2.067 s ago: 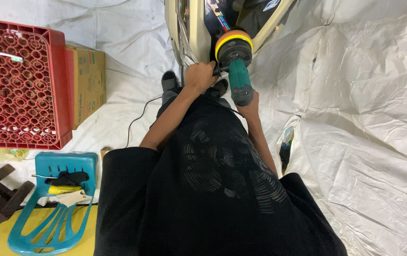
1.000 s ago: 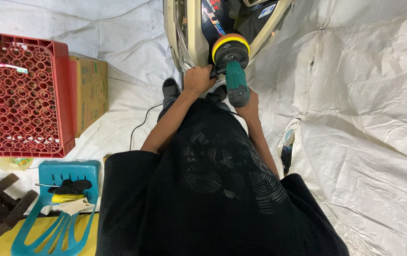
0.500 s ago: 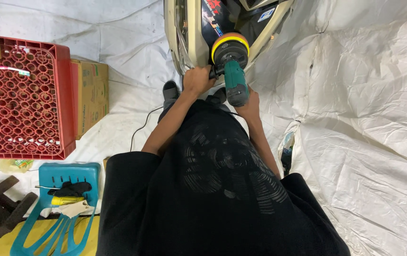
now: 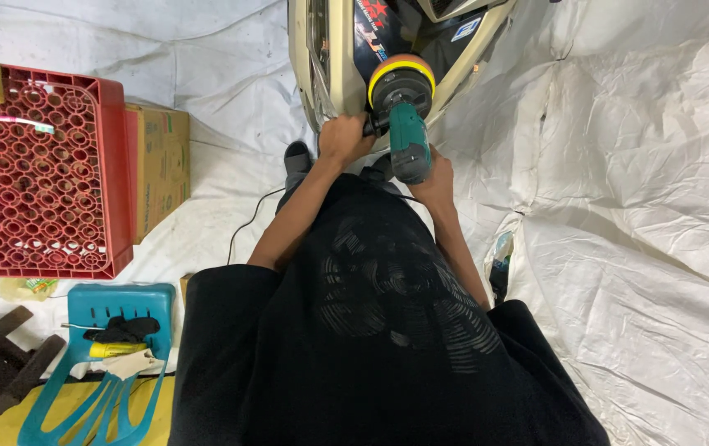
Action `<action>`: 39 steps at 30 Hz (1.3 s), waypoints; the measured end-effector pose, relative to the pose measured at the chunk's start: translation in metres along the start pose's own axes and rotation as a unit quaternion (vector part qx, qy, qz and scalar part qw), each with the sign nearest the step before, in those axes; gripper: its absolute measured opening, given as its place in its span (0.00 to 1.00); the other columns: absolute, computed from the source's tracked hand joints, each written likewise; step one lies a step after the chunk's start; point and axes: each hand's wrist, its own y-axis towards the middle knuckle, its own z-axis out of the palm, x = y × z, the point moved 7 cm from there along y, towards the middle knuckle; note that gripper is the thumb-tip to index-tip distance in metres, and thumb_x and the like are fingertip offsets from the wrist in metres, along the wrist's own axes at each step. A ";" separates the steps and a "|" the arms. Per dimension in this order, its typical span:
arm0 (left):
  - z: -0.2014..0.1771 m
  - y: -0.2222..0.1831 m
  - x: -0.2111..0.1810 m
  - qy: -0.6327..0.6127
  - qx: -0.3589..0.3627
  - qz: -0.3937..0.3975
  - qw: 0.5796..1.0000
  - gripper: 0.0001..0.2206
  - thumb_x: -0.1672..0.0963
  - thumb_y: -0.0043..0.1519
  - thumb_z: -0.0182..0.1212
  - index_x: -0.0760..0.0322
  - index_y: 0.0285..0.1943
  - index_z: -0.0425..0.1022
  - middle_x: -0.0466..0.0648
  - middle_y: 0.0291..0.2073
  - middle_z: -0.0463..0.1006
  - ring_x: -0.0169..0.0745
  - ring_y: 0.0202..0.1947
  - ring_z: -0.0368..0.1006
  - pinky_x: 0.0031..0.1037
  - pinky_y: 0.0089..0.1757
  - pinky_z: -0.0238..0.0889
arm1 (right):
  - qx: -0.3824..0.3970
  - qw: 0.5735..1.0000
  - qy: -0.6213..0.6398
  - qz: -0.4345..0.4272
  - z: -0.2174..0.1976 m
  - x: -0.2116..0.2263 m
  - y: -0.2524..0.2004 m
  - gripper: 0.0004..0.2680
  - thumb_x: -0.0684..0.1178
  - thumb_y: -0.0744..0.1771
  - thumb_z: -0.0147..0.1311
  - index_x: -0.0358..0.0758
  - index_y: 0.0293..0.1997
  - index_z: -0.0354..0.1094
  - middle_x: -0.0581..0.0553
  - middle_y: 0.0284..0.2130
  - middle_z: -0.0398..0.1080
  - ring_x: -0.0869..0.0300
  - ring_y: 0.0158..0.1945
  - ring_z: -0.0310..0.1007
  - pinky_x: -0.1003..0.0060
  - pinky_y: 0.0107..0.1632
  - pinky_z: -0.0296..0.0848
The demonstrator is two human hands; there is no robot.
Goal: The person uses a green electric polisher with a yellow pad to buff the front body panel of a beige scooter. They move the tool across the surface, focusing on the area around the headlight and side fairing.
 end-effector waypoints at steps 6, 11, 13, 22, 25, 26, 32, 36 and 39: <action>-0.015 -0.006 -0.005 -0.025 -0.025 -0.003 0.999 0.13 0.50 0.56 0.59 0.59 0.41 0.78 0.61 0.30 0.82 0.72 0.35 0.81 0.53 0.41 0.74 | 0.004 1.000 -0.009 -0.002 0.000 0.003 0.003 0.21 0.54 0.61 0.61 0.23 0.49 0.70 0.24 0.30 0.75 0.26 0.40 0.75 0.36 0.42 0.75; -0.013 -0.004 0.002 -0.025 -0.014 -0.011 1.000 0.14 0.49 0.56 0.59 0.56 0.43 0.79 0.59 0.31 0.82 0.71 0.37 0.81 0.53 0.43 0.74 | 0.010 0.999 -0.033 -0.008 0.004 0.003 0.007 0.22 0.56 0.60 0.60 0.23 0.49 0.70 0.25 0.28 0.74 0.25 0.38 0.74 0.32 0.40 0.74; -0.015 -0.004 0.003 -0.024 -0.013 -0.015 1.000 0.14 0.48 0.56 0.59 0.57 0.42 0.80 0.60 0.31 0.82 0.71 0.37 0.81 0.53 0.43 0.73 | 0.008 0.999 -0.036 -0.008 0.006 0.000 0.009 0.23 0.57 0.60 0.61 0.21 0.50 0.70 0.24 0.29 0.74 0.25 0.38 0.74 0.31 0.40 0.73; -0.027 0.001 0.005 -0.030 -0.020 -0.036 0.999 0.12 0.50 0.55 0.59 0.58 0.40 0.80 0.58 0.28 0.82 0.68 0.36 0.81 0.51 0.42 0.74 | 0.015 0.997 -0.066 -0.022 0.006 0.007 0.018 0.20 0.57 0.59 0.59 0.28 0.45 0.70 0.24 0.28 0.73 0.23 0.37 0.73 0.30 0.39 0.73; -0.022 0.005 0.009 -0.024 -0.010 -0.039 0.999 0.13 0.49 0.55 0.59 0.56 0.41 0.80 0.58 0.29 0.83 0.68 0.37 0.81 0.52 0.42 0.74 | 0.017 0.998 -0.065 -0.019 0.005 0.009 0.020 0.22 0.57 0.60 0.59 0.22 0.48 0.70 0.24 0.27 0.73 0.22 0.36 0.73 0.30 0.39 0.73; -0.020 0.007 0.011 -0.034 -0.011 -0.037 0.999 0.12 0.50 0.54 0.59 0.56 0.40 0.79 0.57 0.28 0.82 0.68 0.35 0.81 0.52 0.41 0.74 | 0.017 0.997 -0.073 -0.015 0.006 0.008 0.021 0.21 0.58 0.60 0.59 0.25 0.45 0.70 0.24 0.27 0.73 0.22 0.36 0.73 0.29 0.38 0.73; -0.030 0.007 0.009 -0.048 -0.017 -0.010 0.999 0.13 0.51 0.54 0.63 0.59 0.42 0.79 0.57 0.26 0.81 0.67 0.33 0.81 0.52 0.38 0.74 | 0.025 0.996 -0.086 0.010 0.009 0.005 0.027 0.17 0.59 0.59 0.59 0.34 0.41 0.69 0.26 0.26 0.72 0.23 0.36 0.74 0.30 0.36 0.71; -0.027 0.010 0.018 -0.047 -0.032 0.001 0.998 0.14 0.51 0.55 0.65 0.64 0.41 0.77 0.58 0.23 0.80 0.67 0.30 0.80 0.52 0.35 0.74 | 0.046 0.992 -0.115 0.031 0.018 -0.006 0.034 0.18 0.60 0.59 0.59 0.36 0.42 0.66 0.29 0.27 0.72 0.24 0.36 0.75 0.31 0.39 0.73; -0.032 0.019 0.015 -0.031 -0.031 -0.041 0.998 0.13 0.50 0.50 0.66 0.59 0.36 0.79 0.52 0.22 0.79 0.63 0.30 0.80 0.50 0.37 0.73 | 0.038 0.995 -0.088 0.034 0.007 -0.001 0.034 0.20 0.63 0.59 0.57 0.37 0.44 0.67 0.30 0.27 0.72 0.24 0.35 0.74 0.31 0.39 0.73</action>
